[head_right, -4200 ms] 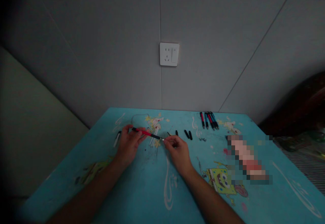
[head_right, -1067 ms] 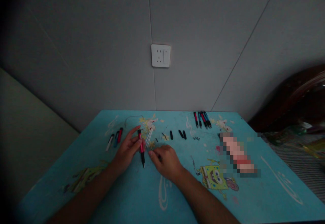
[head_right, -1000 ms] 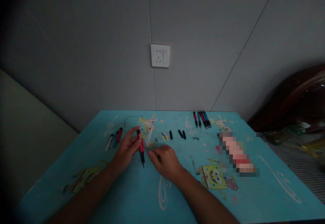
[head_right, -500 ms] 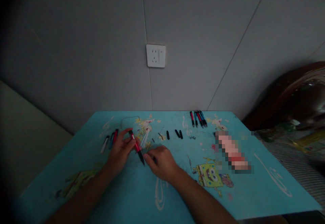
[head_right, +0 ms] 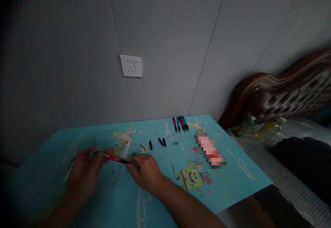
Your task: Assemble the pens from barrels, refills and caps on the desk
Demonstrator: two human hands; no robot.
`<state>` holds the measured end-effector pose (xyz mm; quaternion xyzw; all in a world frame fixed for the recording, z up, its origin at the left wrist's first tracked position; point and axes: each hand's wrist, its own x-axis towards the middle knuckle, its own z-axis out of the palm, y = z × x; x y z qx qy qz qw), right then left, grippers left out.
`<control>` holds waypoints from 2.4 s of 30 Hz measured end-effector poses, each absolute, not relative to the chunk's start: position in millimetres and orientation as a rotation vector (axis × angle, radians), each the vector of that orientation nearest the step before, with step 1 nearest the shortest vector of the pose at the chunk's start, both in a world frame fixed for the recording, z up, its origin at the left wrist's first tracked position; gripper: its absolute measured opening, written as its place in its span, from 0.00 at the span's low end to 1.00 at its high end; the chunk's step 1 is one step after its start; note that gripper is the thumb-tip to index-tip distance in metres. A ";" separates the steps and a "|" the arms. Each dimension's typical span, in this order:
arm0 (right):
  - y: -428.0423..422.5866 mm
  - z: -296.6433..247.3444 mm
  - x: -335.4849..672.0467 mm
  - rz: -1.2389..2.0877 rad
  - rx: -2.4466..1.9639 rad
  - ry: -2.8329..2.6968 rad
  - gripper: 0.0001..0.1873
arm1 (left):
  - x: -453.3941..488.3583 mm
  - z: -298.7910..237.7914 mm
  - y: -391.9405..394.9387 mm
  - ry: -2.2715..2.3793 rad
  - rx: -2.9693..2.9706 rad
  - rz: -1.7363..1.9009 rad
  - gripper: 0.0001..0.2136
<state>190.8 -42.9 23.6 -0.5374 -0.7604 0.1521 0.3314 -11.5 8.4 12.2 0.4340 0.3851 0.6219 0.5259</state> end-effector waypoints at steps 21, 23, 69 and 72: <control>-4.9 46.5 303.2 -0.103 -2.149 -1.479 0.21 | -25.4 7.2 22.7 1.245 1.501 1.395 0.19; -0.5 46.1 331.9 -0.152 -2.252 -1.375 0.23 | -26.6 7.0 21.1 1.247 1.577 1.374 0.17; 7.7 18.9 322.4 -0.299 -2.281 -1.729 0.19 | -11.3 3.0 10.7 1.181 2.415 0.842 0.11; 6.4 15.1 303.7 -0.229 -2.108 -1.864 0.17 | -14.3 3.2 13.2 1.242 2.441 0.855 0.11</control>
